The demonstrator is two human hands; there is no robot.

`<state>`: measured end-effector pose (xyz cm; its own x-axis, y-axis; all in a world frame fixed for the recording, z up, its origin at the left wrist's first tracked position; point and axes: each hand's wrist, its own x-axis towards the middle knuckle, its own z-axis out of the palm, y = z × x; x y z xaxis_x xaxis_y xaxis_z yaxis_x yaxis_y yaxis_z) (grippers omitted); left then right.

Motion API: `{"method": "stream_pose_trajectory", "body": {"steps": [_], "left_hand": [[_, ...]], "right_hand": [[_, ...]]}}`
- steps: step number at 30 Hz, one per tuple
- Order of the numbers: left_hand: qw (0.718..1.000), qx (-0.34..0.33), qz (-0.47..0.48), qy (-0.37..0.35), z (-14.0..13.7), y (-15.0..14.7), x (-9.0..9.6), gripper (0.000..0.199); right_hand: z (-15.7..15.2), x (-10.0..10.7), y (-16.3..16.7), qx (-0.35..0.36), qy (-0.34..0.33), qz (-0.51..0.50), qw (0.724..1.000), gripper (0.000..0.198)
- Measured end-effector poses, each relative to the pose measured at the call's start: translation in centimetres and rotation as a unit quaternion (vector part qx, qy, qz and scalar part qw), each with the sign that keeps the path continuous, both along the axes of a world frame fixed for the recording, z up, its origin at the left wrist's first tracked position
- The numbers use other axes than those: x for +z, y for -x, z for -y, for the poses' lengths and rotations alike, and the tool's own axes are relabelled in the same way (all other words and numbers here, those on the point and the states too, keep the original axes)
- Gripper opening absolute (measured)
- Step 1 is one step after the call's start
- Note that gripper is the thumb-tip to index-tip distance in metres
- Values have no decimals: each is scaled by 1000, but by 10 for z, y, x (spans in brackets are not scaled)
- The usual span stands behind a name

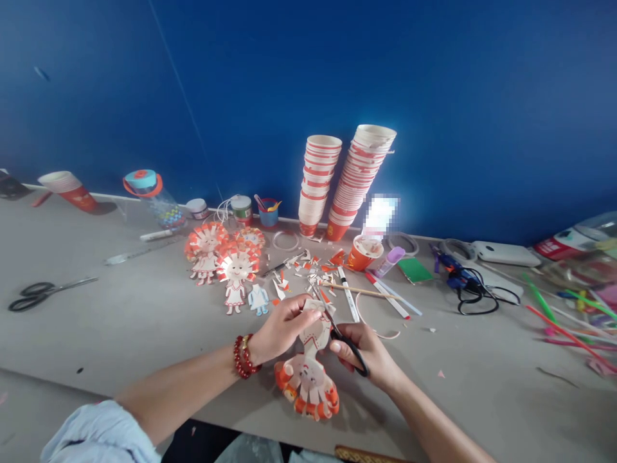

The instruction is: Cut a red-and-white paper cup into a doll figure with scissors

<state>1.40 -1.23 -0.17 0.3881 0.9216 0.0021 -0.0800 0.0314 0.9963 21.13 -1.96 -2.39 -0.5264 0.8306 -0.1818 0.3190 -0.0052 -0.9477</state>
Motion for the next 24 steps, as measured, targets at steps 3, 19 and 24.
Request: {"method": "stream_pose_trajectory", "body": {"steps": [3,19,24], "left_hand": [[1000,-13,5,12,-1,2,-1,21],[994,-62,-88,-27,-12,15,5,22],[995,-66,-68,-23,-14,15,7,22]], "right_hand": [[-1,0,-1,5,10,2,1000,59],[-3,2,-5,25,25,-5,999,56],[-2,1,-6,20,11,3,1000,56]]}}
